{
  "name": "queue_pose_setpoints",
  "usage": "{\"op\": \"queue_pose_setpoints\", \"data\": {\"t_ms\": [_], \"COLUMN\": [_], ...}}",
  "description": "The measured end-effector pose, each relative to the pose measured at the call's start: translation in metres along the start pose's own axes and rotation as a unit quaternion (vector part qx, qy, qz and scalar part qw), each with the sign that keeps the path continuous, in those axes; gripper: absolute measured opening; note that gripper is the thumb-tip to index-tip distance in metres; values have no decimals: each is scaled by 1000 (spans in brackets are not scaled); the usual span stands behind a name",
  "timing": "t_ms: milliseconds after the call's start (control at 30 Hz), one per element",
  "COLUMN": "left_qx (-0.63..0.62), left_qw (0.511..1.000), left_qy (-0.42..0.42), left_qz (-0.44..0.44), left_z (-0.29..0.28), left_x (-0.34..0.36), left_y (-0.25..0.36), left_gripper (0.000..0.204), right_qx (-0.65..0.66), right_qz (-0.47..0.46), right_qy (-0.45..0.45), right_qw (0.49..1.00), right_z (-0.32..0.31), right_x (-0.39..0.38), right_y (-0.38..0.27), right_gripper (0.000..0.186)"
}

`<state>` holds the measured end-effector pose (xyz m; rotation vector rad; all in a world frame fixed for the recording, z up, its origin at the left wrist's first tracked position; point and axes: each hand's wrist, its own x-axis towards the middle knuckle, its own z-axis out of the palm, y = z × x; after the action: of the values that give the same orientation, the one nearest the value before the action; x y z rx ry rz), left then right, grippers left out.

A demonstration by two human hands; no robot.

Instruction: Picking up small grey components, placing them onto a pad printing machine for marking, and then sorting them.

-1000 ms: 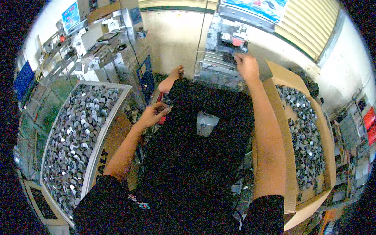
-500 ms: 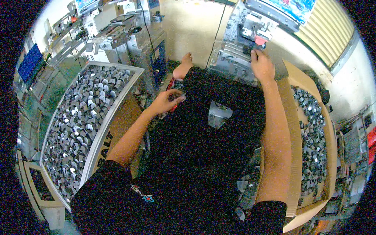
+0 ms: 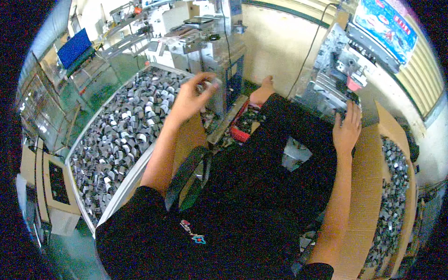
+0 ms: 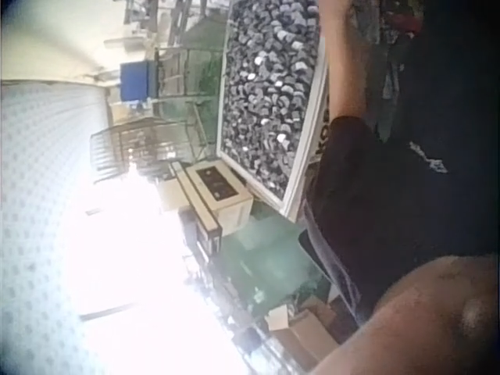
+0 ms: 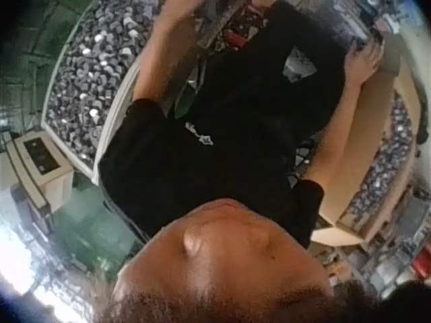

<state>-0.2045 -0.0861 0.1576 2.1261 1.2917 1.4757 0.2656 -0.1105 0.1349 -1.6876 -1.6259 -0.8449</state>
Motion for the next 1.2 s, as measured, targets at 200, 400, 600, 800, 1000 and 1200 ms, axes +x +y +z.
{"op": "queue_pose_setpoints", "data": {"t_ms": [200,400,600,800,1000,1200], "left_qx": [152,266,427,438,442,442], "left_qw": [970,930,862,849,846,847], "left_qy": [157,142,133,146,134,118], "left_qz": [-105,-208,-238,-258,-267,-269], "left_z": [-90,-116,-95,-86,-87,-87], "left_x": [-13,-32,-38,-41,-43,-43], "left_y": [-83,-109,-132,-135,-134,-134], "left_gripper": [45,48,47,45,45,46], "right_qx": [39,37,32,36,52,31], "right_qz": [-12,-14,-6,-5,-9,-5], "right_qy": [77,59,56,50,53,58], "right_qw": [996,997,998,998,997,998], "right_z": [12,4,5,4,3,3], "right_x": [0,1,-1,-2,-1,-1], "right_y": [-3,4,0,0,-1,0], "right_gripper": [53,48,48,49,49,49]}}
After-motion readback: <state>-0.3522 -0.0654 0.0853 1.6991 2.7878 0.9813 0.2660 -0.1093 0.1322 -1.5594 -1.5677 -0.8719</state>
